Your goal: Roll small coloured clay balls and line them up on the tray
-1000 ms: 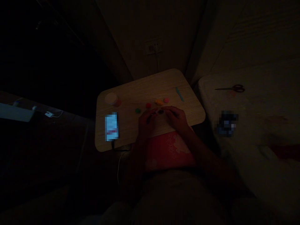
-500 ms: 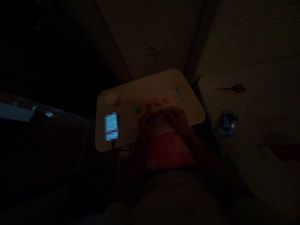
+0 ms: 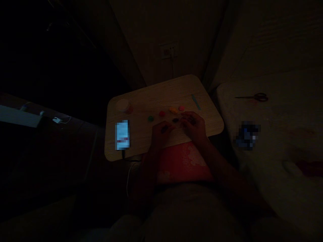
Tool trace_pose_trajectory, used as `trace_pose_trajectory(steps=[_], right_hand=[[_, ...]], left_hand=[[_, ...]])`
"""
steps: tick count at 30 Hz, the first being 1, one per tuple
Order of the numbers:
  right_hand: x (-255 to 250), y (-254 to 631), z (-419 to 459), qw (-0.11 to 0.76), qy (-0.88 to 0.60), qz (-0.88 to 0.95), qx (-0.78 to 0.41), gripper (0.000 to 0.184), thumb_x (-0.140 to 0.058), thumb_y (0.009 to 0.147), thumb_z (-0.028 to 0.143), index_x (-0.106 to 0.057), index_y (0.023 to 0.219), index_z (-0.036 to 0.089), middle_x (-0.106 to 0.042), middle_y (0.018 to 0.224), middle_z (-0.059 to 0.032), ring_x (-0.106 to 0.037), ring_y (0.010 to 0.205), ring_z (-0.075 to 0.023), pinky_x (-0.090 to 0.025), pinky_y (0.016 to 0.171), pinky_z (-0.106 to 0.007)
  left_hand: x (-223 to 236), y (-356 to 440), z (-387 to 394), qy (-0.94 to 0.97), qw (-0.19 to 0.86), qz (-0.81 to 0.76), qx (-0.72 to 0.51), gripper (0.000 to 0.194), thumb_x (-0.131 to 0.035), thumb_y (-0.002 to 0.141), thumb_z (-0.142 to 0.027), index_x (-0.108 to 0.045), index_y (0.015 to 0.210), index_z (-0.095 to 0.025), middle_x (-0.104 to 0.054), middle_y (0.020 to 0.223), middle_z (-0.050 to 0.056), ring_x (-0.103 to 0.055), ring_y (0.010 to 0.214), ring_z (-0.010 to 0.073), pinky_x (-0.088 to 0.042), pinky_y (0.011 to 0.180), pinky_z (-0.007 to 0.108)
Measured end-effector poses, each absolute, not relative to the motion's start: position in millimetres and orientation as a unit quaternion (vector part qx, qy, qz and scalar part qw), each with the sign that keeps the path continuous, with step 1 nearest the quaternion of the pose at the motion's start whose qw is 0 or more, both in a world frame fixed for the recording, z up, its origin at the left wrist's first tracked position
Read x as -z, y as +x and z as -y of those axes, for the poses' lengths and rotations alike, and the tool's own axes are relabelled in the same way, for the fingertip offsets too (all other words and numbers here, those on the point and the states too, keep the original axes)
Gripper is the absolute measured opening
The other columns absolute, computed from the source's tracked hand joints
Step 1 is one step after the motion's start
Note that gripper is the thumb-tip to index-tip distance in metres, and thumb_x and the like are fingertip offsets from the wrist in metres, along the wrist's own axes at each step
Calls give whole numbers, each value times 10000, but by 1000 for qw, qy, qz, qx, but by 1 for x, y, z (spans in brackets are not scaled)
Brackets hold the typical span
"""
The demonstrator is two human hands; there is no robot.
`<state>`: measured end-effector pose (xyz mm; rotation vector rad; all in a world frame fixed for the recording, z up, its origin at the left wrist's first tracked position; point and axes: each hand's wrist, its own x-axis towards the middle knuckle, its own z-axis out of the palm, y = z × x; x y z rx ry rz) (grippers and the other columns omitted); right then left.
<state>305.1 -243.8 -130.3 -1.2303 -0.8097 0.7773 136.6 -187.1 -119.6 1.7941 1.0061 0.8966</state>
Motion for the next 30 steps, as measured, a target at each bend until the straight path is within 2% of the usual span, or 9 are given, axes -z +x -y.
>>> trace_pose_trajectory(steps=[3,10,12,15,19,21,30], right_hand=[[130,304,245,669,-557,349,-346,131,-778,780,319,-732,817,202,-711,677,-3,-634,568,-142,-508,532,-255],[130,305,250,635,-563,386,-363,244,-665,897,396,-709,742,212,-608,559,15,-507,455,-120,-381,435,-245],[128,306,251,624,-571,400,-354,293,-639,914,392,-680,687,211,-563,522,21,-474,438,-114,-355,428,-245],[126,307,251,618,-588,409,-324,294,-626,911,352,-673,659,209,-547,513,24,-474,452,-116,-360,445,-246],[131,308,247,629,-583,429,-284,151,-676,871,310,-774,824,205,-732,770,-26,-642,674,-154,-502,613,-264],[134,308,246,637,-573,418,-302,172,-705,859,330,-792,945,209,-764,877,-40,-654,681,-154,-519,612,-270],[132,306,248,650,-541,405,-348,317,-745,863,416,-783,1122,236,-768,863,-41,-672,664,-164,-564,620,-296]], left_hand=[[119,136,187,731,441,-380,-355,268,-660,909,-385,-696,747,-174,-705,771,21,-622,739,162,-481,715,267],[129,134,188,720,443,-385,-372,477,-536,997,-497,-624,649,-182,-627,642,14,-568,619,144,-461,617,263],[129,134,187,720,438,-383,-379,433,-555,993,-482,-679,711,-177,-662,676,21,-594,642,152,-480,626,264],[126,135,186,721,426,-380,-394,260,-624,961,-385,-762,875,-181,-748,831,40,-671,771,172,-533,743,275],[122,136,186,713,425,-377,-410,160,-660,931,-297,-774,945,-187,-781,960,60,-716,911,194,-550,868,300],[122,136,186,704,433,-376,-420,153,-656,934,-288,-766,959,-184,-785,983,64,-723,934,196,-554,874,300],[122,137,187,695,448,-378,-418,155,-654,935,-280,-766,976,-181,-791,982,65,-730,939,196,-560,909,312]])
